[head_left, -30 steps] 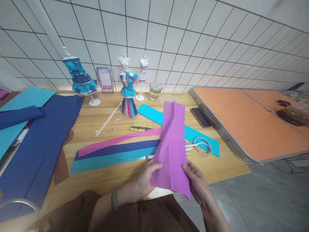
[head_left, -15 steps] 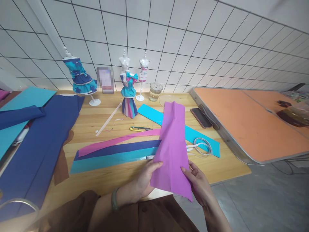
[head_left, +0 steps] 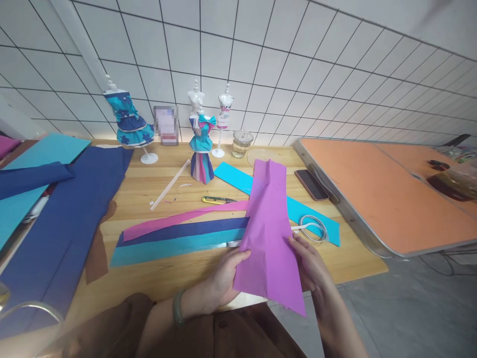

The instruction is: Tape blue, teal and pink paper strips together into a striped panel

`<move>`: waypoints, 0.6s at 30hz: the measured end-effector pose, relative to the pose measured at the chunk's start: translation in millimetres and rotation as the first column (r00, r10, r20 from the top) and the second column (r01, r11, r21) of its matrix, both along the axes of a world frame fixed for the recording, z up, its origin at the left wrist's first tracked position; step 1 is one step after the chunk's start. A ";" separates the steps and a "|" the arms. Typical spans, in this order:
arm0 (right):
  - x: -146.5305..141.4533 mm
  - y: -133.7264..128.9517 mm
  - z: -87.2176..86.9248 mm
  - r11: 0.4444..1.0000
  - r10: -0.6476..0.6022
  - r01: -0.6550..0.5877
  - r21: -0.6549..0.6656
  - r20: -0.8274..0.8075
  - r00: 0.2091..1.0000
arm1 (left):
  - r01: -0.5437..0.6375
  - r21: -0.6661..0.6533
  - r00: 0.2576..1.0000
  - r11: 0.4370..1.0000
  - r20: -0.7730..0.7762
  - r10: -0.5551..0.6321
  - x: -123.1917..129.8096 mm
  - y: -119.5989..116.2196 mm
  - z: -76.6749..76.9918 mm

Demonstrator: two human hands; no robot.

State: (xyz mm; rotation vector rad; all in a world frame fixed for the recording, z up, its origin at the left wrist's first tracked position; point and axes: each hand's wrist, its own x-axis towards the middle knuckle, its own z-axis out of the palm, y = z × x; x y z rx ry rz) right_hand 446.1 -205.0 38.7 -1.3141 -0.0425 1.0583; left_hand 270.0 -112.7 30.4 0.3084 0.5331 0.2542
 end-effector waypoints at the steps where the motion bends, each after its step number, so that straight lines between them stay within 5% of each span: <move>1: 4.0 3.6 0.5 1.000 -0.004 0.004 0.012 0.002 1.000 | 0.000 -0.006 1.000 1.000 0.013 0.001 -0.2 0.0 -0.2; 18: 64.1 74.8 9.6 0.983 0.182 -0.181 0.018 -0.144 0.973 | 0.052 -0.119 0.996 0.992 0.081 -0.043 -3.3 2.3 2.8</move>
